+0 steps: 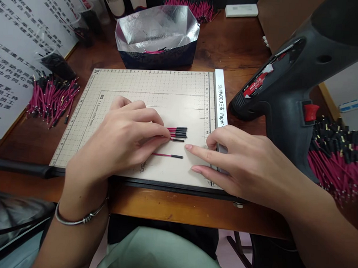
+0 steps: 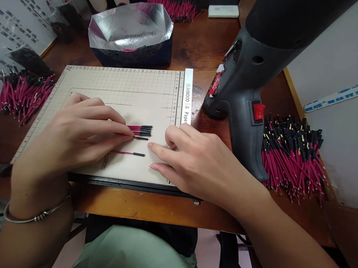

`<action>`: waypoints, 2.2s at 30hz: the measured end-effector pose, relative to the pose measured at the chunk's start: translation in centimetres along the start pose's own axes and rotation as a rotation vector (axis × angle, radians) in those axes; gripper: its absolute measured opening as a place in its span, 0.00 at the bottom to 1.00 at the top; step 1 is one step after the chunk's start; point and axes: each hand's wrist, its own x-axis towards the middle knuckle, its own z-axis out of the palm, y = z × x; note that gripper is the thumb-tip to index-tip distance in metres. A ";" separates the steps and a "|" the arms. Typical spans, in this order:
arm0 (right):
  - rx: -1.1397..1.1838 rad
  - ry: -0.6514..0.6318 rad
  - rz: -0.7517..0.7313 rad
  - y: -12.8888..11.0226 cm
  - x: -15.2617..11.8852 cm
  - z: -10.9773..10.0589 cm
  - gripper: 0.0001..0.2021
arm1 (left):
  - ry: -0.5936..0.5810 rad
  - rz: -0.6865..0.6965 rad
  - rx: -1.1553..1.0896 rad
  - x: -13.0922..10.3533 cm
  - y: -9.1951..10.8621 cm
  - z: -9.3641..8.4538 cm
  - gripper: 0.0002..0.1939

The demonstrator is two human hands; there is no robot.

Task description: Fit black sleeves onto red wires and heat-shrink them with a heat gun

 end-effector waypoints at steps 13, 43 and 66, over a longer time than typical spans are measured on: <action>0.020 0.011 0.005 -0.1 -0.3 0.2 0.16 | -0.032 -0.006 -0.055 0.0 0.2 -0.2 0.11; 0.055 -0.010 0.026 -0.1 -0.5 0.6 0.15 | -0.089 -0.062 -0.161 0.1 0.2 -0.3 0.09; 0.041 -0.010 0.038 -0.2 -0.5 0.5 0.15 | -0.104 -0.030 -0.169 0.1 0.3 -0.1 0.09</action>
